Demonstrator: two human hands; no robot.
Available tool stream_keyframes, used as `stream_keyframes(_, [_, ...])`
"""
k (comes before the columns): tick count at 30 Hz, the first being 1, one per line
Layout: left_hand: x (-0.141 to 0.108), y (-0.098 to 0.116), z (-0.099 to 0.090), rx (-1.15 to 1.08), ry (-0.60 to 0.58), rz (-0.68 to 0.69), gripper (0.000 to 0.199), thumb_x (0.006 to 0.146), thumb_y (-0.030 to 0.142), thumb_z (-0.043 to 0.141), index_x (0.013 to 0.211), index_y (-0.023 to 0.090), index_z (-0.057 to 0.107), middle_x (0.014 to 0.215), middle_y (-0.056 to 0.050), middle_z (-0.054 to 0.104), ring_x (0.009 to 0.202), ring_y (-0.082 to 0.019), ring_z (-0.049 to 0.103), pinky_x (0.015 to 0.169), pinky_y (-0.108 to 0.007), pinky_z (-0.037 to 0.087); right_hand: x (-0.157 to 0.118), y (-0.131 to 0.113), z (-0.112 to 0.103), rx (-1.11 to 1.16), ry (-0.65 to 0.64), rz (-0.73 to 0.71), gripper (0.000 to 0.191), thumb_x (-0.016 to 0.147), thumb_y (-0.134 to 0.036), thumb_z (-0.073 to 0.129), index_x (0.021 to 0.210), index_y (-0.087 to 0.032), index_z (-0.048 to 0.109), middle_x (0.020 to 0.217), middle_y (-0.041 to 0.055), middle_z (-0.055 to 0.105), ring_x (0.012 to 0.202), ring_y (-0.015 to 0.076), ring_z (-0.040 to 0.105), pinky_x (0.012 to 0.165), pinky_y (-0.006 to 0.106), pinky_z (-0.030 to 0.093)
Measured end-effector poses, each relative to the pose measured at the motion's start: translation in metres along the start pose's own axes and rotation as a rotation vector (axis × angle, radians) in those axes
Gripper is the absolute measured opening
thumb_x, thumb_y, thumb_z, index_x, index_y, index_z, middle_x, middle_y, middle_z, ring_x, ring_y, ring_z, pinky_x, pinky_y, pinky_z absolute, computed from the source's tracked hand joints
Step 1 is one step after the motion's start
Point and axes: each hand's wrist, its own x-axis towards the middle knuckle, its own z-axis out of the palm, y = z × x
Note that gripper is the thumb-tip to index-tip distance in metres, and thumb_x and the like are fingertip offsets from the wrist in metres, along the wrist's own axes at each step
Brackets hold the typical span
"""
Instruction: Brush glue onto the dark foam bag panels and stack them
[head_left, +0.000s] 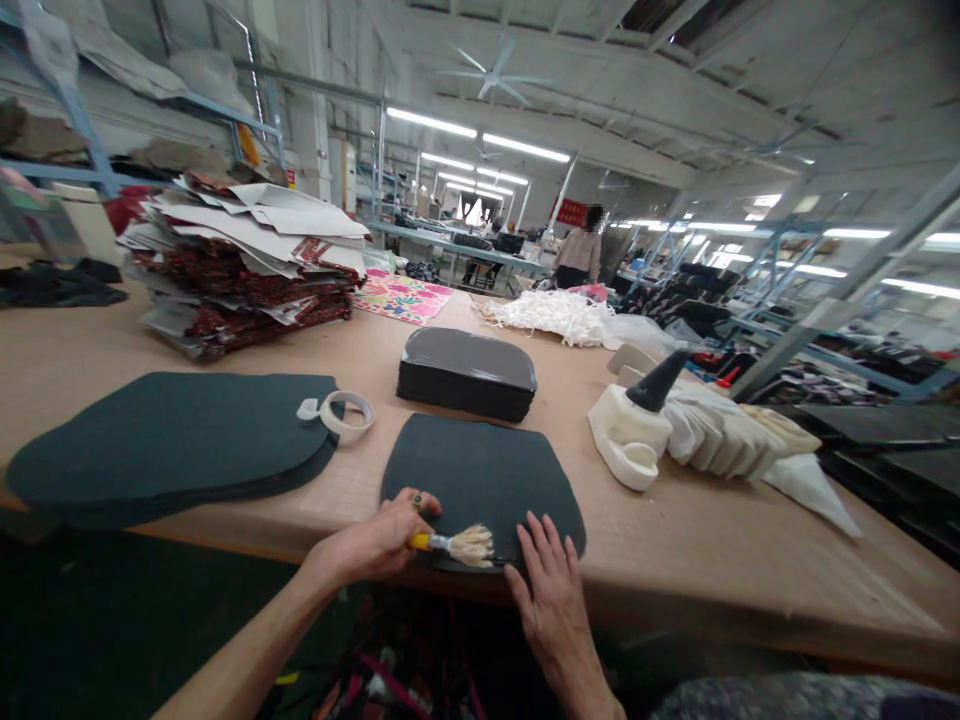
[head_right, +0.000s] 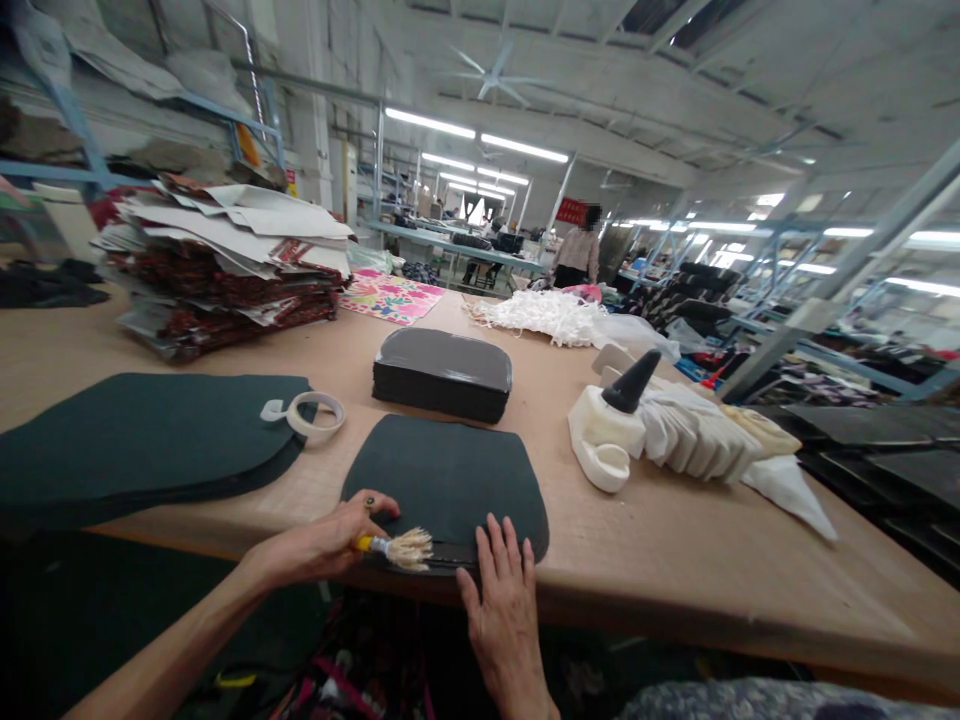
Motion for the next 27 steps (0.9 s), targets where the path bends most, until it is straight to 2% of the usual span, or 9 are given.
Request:
stream_keyframes(2, [0.000,-0.003,0.001,-0.006,-0.001,0.010,0.030,0.064,0.005,0.043,0.081,0.019,0.062,0.118,-0.005,0.051,0.112,-0.023,0.044,0.094,-0.035,0.034,-0.009,0.005,0.006,-0.071,0.013,0.092,0.050,0.088,-0.044,0.037,0.128,-0.014,0.043,0.129,0.0145,0.050,0.125,0.0300,0.038,0.097,0.053,0.031])
stream_keyframes(5, [0.001,-0.005,0.002,-0.010,0.011,0.029,0.030,0.060,0.004,0.043,0.078,0.019,0.062,0.119,-0.004,0.051,0.112,-0.024,0.044,0.095,-0.036,0.034,-0.017,0.003,0.006,-0.099,0.147,0.201,0.046,0.091,-0.037,0.031,0.127,-0.011,0.043,0.126,0.0172,0.052,0.126,0.0305,0.035,0.097,0.054,0.030])
stream_keyframes(8, [0.001,-0.003,0.002,0.003,0.001,0.019,0.033,0.061,0.003,0.043,0.083,0.019,0.063,0.121,-0.006,0.050,0.115,-0.025,0.042,0.096,-0.038,0.032,-0.015,-0.019,0.000,-0.012,0.083,0.026,0.044,0.090,-0.026,0.036,0.132,-0.013,0.037,0.131,0.0112,0.049,0.129,0.0259,0.031,0.101,0.050,0.026])
stream_keyframes(10, [0.001,-0.001,0.001,-0.002,-0.004,0.005,0.035,0.065,0.004,0.042,0.089,0.018,0.063,0.121,-0.007,0.049,0.116,-0.025,0.041,0.098,-0.038,0.031,-0.012,-0.030,-0.002,0.030,0.049,-0.066,0.042,0.088,-0.023,0.042,0.130,-0.017,0.040,0.128,0.0064,0.052,0.126,0.0234,0.037,0.103,0.047,0.024])
stream_keyframes(12, [0.000,0.002,-0.001,-0.011,-0.002,0.006,0.036,0.067,0.005,0.043,0.094,0.019,0.061,0.122,-0.007,0.048,0.116,-0.024,0.040,0.098,-0.037,0.030,-0.013,-0.030,-0.003,0.034,0.121,-0.023,0.035,0.087,-0.021,0.045,0.121,-0.019,0.049,0.120,0.0051,0.059,0.118,0.0226,0.045,0.101,0.047,0.025])
stream_keyframes(16, [0.001,0.009,-0.007,-0.043,-0.023,0.020,0.033,0.067,0.007,0.042,0.092,0.019,0.061,0.117,-0.006,0.051,0.109,-0.022,0.045,0.095,-0.033,0.034,-0.016,-0.018,-0.003,0.072,0.298,0.123,0.022,0.085,-0.019,0.049,0.105,-0.018,0.060,0.104,0.0075,0.064,0.101,0.0212,0.054,0.091,0.043,0.035])
stream_keyframes(19, [0.003,0.014,-0.012,-0.105,-0.018,0.061,0.037,0.065,0.005,0.038,0.092,0.018,0.061,0.109,-0.005,0.057,0.102,-0.020,0.049,0.092,-0.030,0.036,-0.004,-0.023,-0.004,0.202,0.293,0.072,0.020,0.085,-0.014,0.050,0.101,-0.019,0.061,0.097,0.0063,0.063,0.095,0.0181,0.054,0.086,0.037,0.039])
stream_keyframes(23, [0.000,0.005,-0.017,-0.171,0.119,0.108,0.031,0.066,0.006,0.036,0.083,0.017,0.060,0.098,-0.003,0.061,0.093,-0.018,0.053,0.088,-0.027,0.038,0.021,-0.042,-0.005,0.356,0.183,-0.041,0.018,0.084,-0.011,0.050,0.096,-0.019,0.061,0.089,0.0050,0.062,0.088,0.0166,0.053,0.078,0.032,0.043])
stream_keyframes(27, [-0.013,-0.013,-0.020,-0.155,0.278,0.083,0.024,0.072,0.011,0.039,0.083,0.017,0.059,0.091,-0.004,0.062,0.086,-0.018,0.054,0.082,-0.025,0.041,0.031,-0.042,-0.004,0.414,0.122,-0.123,0.015,0.083,-0.013,0.052,0.094,-0.018,0.062,0.084,0.0055,0.061,0.082,0.0173,0.053,0.071,0.032,0.046])
